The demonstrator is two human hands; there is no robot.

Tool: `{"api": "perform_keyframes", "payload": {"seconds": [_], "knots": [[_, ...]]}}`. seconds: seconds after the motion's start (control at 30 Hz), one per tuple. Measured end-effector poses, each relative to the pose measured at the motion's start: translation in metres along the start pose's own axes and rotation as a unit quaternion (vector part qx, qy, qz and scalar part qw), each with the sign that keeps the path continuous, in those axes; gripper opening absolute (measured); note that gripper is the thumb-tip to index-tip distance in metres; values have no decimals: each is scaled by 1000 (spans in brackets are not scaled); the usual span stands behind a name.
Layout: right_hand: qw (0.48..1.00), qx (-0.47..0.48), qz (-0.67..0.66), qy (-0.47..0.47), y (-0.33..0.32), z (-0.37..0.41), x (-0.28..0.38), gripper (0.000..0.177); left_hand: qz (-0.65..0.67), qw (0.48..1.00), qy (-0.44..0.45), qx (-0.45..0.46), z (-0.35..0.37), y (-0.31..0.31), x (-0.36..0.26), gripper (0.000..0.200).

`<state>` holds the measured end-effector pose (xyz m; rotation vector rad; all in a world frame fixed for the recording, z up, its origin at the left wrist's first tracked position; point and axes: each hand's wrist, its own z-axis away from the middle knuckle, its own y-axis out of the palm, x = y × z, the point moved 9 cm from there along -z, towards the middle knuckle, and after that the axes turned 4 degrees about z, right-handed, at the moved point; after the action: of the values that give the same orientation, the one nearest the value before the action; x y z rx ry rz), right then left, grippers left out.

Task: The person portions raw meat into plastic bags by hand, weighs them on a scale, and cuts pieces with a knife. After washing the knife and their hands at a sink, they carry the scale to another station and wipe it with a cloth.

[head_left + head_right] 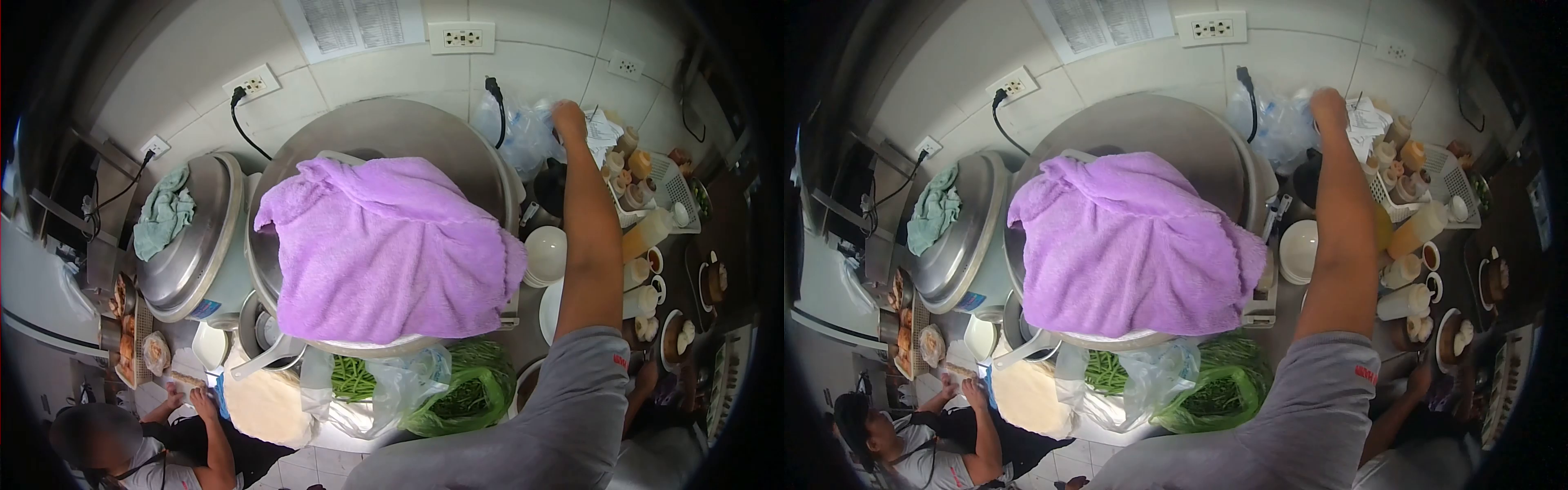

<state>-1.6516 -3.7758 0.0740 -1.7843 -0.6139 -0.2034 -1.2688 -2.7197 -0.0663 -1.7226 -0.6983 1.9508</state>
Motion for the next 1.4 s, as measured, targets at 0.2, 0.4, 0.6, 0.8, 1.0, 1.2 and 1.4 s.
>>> {"api": "perform_keyframes", "payload": {"seconds": [0.2, 0.4, 0.6, 0.8, 1.0, 1.2, 1.4], "knots": [[998, -20, -48, -20, -9, 5, 2, 39, 7, 1000, -4, -13, 11, -14, 5, 47], [982, -161, -91, 23, -59, 28, 22, 40, 22, 996, -80, 39, 107, 2, 88, 49], [997, 14, 58, -57, -1, -3, 16, 39, 40, 935, -222, 275, 293, 60, 217, 50], [965, -181, -191, -17, -65, 25, 30, 40, 52, 916, -218, 331, 343, 50, 237, 52], [993, -103, -28, -47, -48, 30, 42, 47, 39, 914, -263, 306, 350, 55, 242, 47], [991, -16, -102, -87, -22, -13, 18, 52, 28, 913, -279, 294, 348, 60, 248, 46], [859, -173, -479, -45, -148, 35, 41, 37, 15, 918, -277, 282, 332, 68, 254, 34]]}}
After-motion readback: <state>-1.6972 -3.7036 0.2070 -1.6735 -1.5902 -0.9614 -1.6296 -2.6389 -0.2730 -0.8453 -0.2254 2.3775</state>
